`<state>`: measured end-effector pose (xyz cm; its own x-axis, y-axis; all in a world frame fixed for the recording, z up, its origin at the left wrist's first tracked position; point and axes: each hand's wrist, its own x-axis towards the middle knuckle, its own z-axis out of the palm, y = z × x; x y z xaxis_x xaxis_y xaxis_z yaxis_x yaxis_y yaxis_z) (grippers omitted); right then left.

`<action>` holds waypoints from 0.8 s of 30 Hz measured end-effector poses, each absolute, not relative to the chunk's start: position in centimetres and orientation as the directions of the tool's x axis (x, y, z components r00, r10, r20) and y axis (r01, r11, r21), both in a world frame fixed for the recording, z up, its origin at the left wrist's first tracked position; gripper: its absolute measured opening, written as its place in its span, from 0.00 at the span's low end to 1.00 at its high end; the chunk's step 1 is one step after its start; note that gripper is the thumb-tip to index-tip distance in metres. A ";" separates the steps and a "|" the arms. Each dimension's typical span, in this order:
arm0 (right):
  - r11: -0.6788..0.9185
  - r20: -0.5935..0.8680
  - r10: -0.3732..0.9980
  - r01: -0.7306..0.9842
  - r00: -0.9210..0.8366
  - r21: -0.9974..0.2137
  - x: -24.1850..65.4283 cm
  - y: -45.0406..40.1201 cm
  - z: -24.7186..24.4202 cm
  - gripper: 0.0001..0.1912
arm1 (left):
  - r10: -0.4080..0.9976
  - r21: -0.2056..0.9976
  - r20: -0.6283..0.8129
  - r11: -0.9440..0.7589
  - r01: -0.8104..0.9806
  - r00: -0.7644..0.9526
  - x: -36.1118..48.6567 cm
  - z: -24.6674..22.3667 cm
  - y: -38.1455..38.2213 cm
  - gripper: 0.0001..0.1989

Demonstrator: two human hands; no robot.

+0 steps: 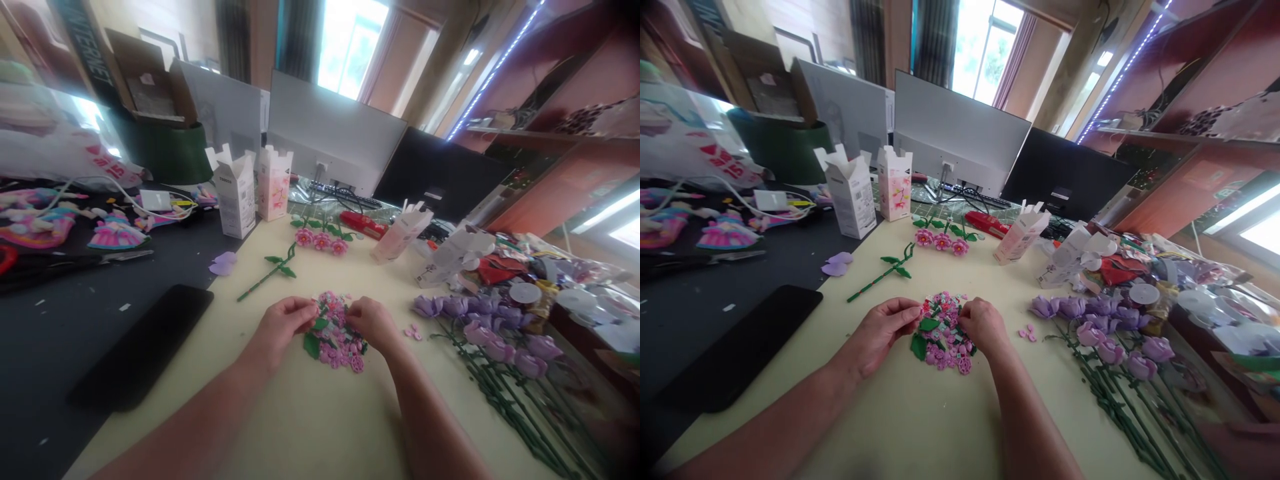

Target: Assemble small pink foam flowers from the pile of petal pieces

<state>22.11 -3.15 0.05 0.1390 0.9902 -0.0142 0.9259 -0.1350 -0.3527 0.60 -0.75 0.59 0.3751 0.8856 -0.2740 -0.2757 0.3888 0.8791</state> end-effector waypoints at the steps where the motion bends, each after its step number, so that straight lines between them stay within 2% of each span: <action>1: -0.131 -0.010 0.991 0.927 0.136 -0.352 22.1 -3.1 0.0 0.05 | 0.885 0.880 -0.275 0.389 -0.273 0.376 0.6 0.6 -0.8 0.13; 17: -0.112 0.055 0.988 0.912 0.146 -0.395 21.9 -3.3 -0.1 0.06 | 0.876 0.872 -0.274 0.400 -0.281 0.396 0.3 0.2 -0.9 0.11; 19: -0.098 0.094 0.983 0.884 0.158 -0.456 21.8 -3.4 0.3 0.06 | 0.876 0.867 -0.287 0.410 -0.284 0.387 0.4 0.2 -0.9 0.12; 21: -0.081 0.113 0.977 0.798 0.184 -0.597 21.3 -3.6 0.7 0.04 | 0.877 0.863 -0.301 0.418 -0.285 0.375 0.5 0.3 -1.0 0.12; 24: -0.064 0.050 0.980 0.539 0.193 -0.840 20.0 -4.0 1.6 0.05 | 0.877 0.858 -0.309 0.425 -0.290 0.368 0.6 0.5 -1.0 0.12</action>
<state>20.01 -3.97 1.57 0.1934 0.9799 0.0499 0.5388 -0.0635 -0.8401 0.58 -1.00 0.51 0.3682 0.8767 -0.3095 -0.2902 0.4246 0.8576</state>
